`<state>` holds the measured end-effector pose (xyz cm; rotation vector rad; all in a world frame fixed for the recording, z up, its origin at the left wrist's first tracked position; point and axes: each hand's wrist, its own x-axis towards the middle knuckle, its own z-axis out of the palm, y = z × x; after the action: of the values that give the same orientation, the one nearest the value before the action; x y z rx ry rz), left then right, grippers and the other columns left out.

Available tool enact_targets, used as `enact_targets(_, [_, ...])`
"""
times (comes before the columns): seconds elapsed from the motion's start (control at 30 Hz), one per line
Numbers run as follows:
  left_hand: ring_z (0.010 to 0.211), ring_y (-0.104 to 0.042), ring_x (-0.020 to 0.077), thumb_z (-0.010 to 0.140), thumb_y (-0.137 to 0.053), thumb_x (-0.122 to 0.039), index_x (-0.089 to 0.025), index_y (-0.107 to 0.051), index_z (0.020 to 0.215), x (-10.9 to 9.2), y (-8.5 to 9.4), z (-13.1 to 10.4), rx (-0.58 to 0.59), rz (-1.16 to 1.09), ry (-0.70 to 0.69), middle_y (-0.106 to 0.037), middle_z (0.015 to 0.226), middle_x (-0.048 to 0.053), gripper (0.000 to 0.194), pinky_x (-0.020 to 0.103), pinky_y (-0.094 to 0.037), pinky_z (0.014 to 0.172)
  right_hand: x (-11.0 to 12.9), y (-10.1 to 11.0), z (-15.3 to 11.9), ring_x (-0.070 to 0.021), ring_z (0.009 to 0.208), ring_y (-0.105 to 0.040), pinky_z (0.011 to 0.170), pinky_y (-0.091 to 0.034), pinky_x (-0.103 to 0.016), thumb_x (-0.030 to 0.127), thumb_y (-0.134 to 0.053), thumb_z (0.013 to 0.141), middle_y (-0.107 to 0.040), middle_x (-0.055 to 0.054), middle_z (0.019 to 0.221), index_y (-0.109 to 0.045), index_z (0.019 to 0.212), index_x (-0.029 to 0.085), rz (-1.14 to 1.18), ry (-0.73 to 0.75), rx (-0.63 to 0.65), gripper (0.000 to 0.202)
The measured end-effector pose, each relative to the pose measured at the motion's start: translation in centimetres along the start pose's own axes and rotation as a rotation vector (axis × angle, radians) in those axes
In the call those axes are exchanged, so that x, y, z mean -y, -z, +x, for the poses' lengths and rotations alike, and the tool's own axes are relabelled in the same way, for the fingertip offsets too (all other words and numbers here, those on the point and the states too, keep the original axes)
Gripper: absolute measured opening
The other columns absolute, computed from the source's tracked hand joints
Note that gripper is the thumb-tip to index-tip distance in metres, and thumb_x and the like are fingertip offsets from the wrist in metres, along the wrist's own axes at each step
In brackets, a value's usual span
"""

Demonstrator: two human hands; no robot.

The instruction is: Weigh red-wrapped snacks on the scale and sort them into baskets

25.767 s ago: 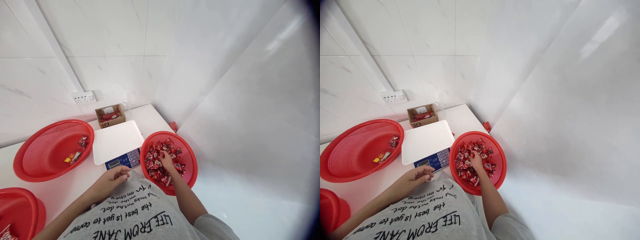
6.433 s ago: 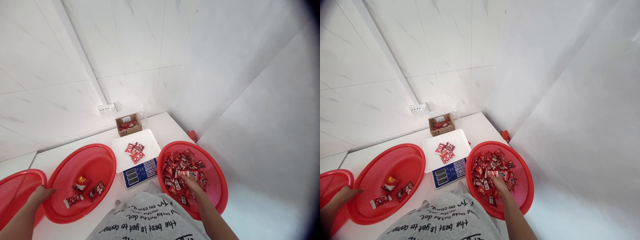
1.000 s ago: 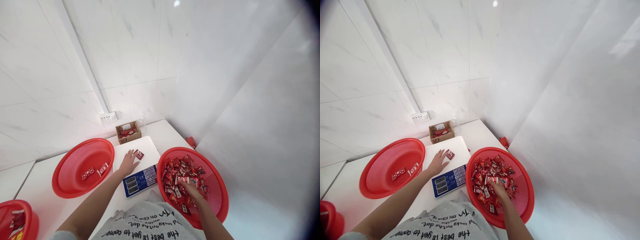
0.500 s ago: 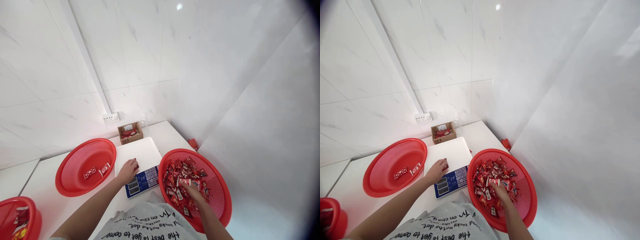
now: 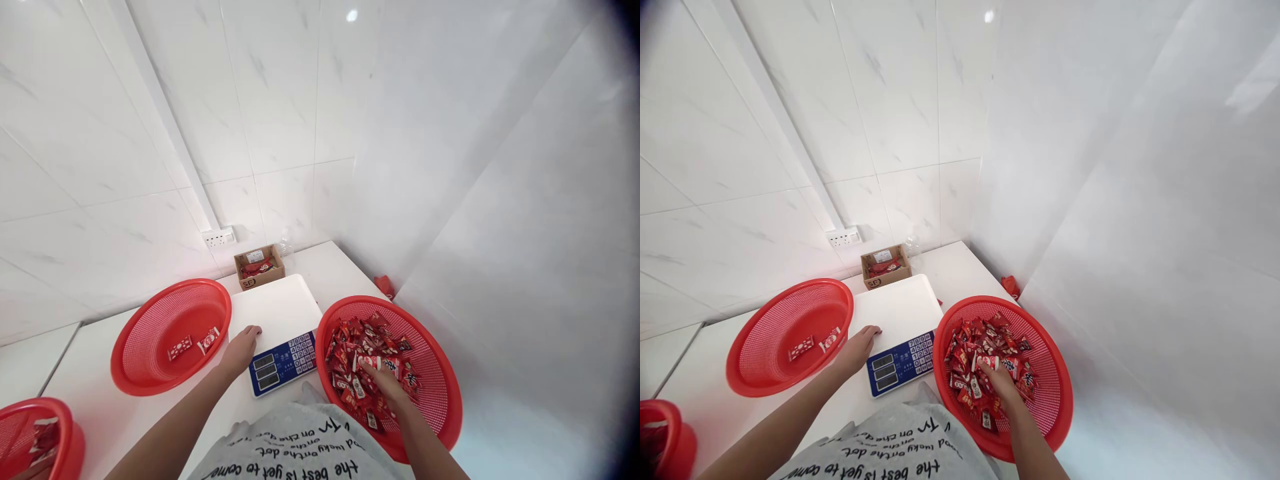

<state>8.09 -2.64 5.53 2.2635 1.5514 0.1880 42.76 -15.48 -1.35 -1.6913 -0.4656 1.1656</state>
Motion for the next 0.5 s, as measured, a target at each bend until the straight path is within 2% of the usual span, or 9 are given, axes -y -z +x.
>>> enact_targets(0.1, [0.109,-0.059,0.0202,0.090,-0.027,-0.013,-0.019,-0.055,0.112,1.0,1.1,-0.7,-0.058,-0.009,0.049,-0.061,0.121,0.009,0.036,0.035,-0.046,0.091,0.0,0.0,0.0,-0.0345,0.099,-0.064,0.090,-0.048,-0.042,0.042,-0.076,0.051,-0.074,-0.011,0.096,-0.068,0.085,0.019,0.009,-0.016,0.037,0.041])
enact_targets(0.27, [0.112,-0.057,0.0221,0.091,-0.028,-0.017,-0.021,-0.054,0.111,3.6,3.5,-2.0,-0.259,0.003,0.216,-0.062,0.119,0.009,0.033,0.035,-0.046,0.090,-0.3,0.0,0.3,-0.0332,0.097,-0.065,0.089,-0.048,-0.043,0.041,-0.076,0.052,-0.074,-0.010,0.094,-0.068,0.083,0.021,0.010,-0.041,0.038,0.038])
enact_targets(0.4, [0.107,-0.060,0.0266,0.091,-0.025,-0.019,-0.018,-0.054,0.113,5.6,5.0,-3.0,-0.274,0.021,0.402,-0.061,0.121,0.013,0.036,0.037,-0.049,0.080,-0.4,0.0,0.4,-0.0329,0.095,-0.066,0.088,-0.048,-0.042,0.043,-0.076,0.053,-0.074,-0.011,0.093,-0.067,0.084,0.018,0.002,-0.047,0.063,0.041])
enact_targets(0.5, [0.109,-0.058,0.0291,0.092,-0.024,-0.021,-0.017,-0.052,0.118,6.6,4.9,-3.2,-0.282,0.028,0.447,-0.058,0.124,0.016,0.038,0.040,-0.050,0.080,-0.1,-0.1,0.2,-0.0331,0.094,-0.066,0.088,-0.049,-0.042,0.042,-0.075,0.053,-0.075,-0.010,0.088,-0.067,0.079,0.019,-0.009,-0.041,0.045,0.035])
